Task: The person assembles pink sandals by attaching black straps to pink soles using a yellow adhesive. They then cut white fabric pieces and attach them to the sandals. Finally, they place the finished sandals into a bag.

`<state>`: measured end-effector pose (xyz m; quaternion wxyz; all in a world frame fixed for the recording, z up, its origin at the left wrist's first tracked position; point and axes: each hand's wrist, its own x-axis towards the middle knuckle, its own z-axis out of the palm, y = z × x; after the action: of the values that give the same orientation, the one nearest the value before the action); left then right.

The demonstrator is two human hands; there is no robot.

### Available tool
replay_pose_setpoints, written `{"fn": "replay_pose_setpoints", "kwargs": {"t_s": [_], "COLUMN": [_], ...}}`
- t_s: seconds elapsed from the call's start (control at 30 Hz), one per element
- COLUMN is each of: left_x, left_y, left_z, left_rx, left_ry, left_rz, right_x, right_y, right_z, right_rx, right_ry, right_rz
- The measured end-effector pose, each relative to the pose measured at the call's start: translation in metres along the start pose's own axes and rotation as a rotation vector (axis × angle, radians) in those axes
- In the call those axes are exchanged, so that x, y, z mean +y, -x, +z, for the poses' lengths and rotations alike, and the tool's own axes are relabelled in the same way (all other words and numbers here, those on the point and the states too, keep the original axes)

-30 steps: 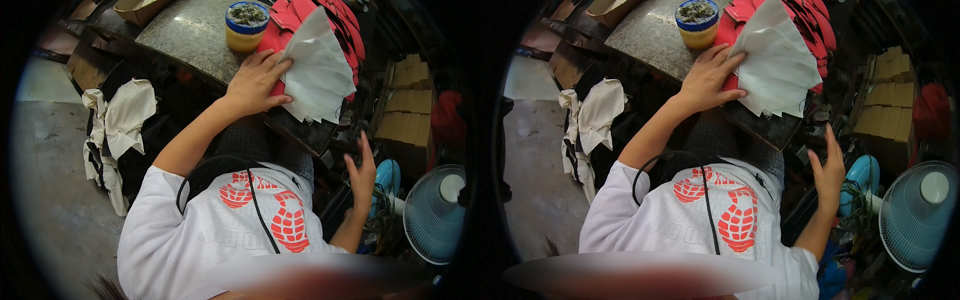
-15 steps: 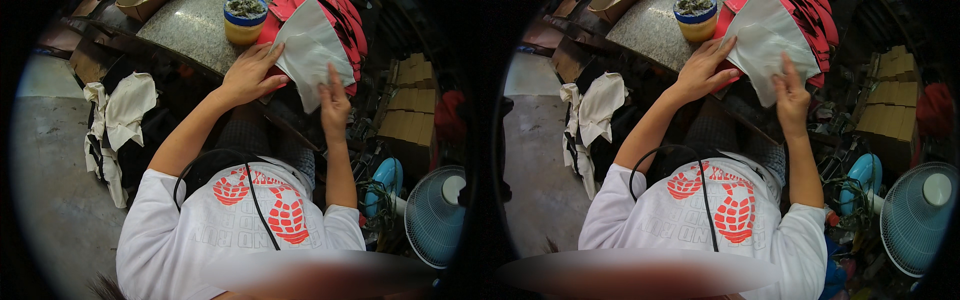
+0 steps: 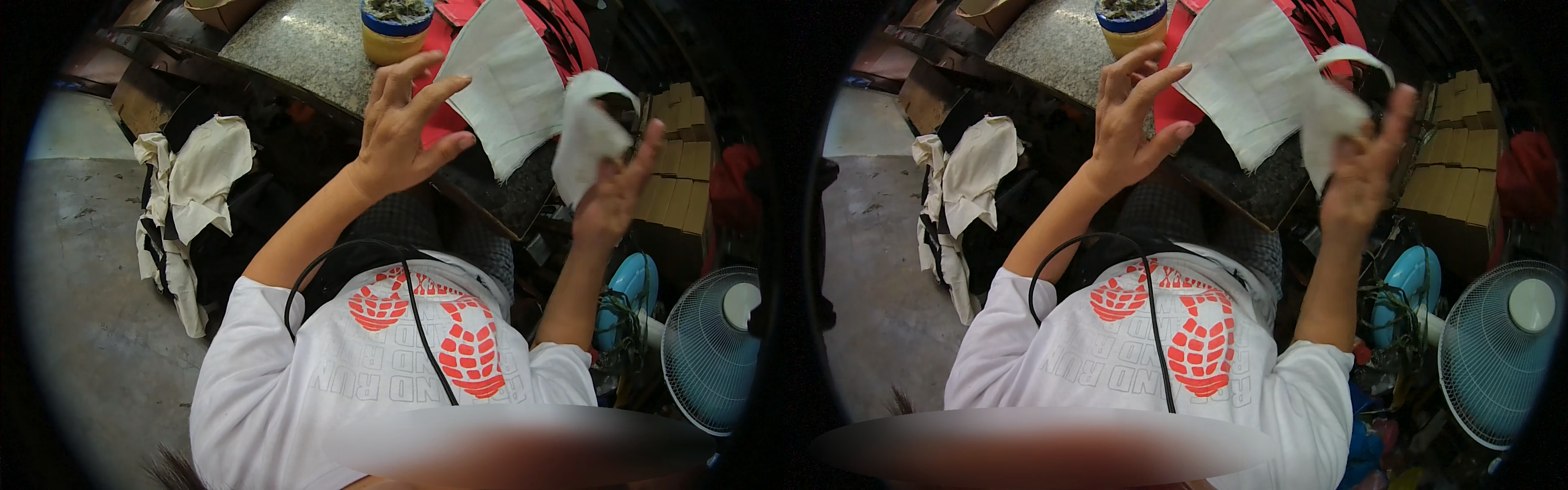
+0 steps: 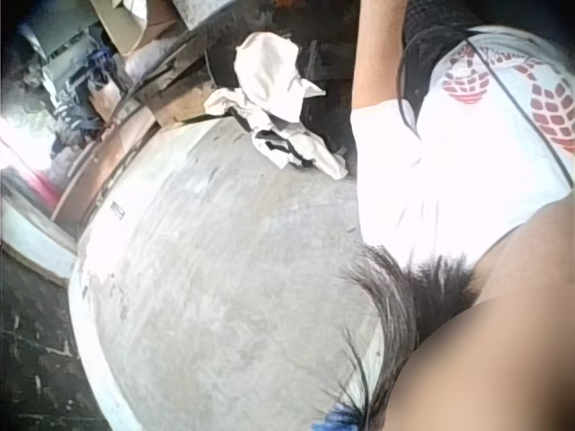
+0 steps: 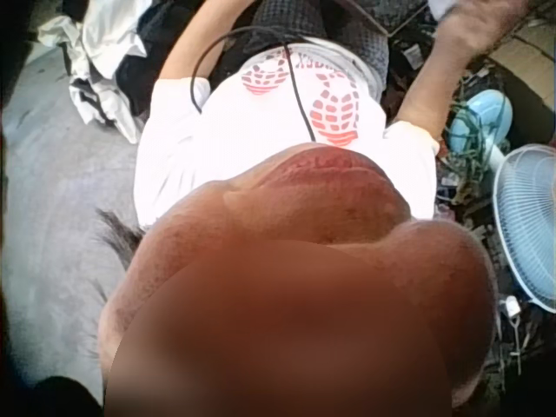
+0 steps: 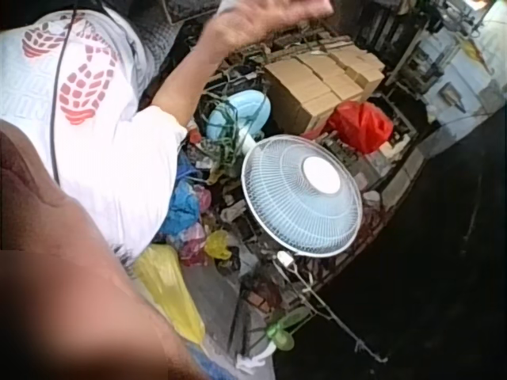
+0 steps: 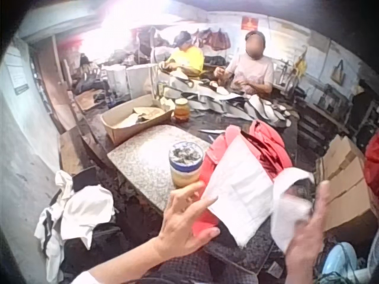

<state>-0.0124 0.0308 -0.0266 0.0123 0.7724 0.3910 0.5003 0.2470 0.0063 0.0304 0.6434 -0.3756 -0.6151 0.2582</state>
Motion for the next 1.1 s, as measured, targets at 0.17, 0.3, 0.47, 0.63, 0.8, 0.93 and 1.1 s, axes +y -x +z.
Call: {"fn": "replay_pose_setpoints", "kwargs": {"t_s": [0.17,0.3,0.47,0.63,0.8,0.93,1.1], "left_x": [0.021,0.009,0.001,-0.005,-0.016,-0.036,-0.077], "left_y": [0.005,0.011,0.024,0.030,0.032,0.027,0.014], "left_z": [-0.004,-0.012,-0.016,-0.022,-0.037,-0.058,-0.073], "left_rx": [-0.136,-0.009,0.083,0.153,0.227,0.436,0.748], "left_ry": [1.079,1.288,1.306,1.246,1.211,1.108,1.006], "left_rz": [-0.677,-1.054,-1.064,-1.078,-1.043,-0.972,-0.889], "right_x": [0.019,0.042,0.067,0.084,0.080,0.062,0.088], "right_y": [0.029,-0.007,-0.057,-0.061,-0.060,-0.060,-0.046], "right_z": [0.041,0.031,0.027,0.035,0.023,-0.009,-0.025], "right_rx": [-0.722,-0.553,-0.200,-0.212,-0.176,-0.117,-0.102], "right_ry": [0.043,0.047,0.487,0.702,0.437,-0.036,0.258], "right_rz": [-0.058,0.023,-0.168,-0.033,-0.003,0.234,0.277]}}
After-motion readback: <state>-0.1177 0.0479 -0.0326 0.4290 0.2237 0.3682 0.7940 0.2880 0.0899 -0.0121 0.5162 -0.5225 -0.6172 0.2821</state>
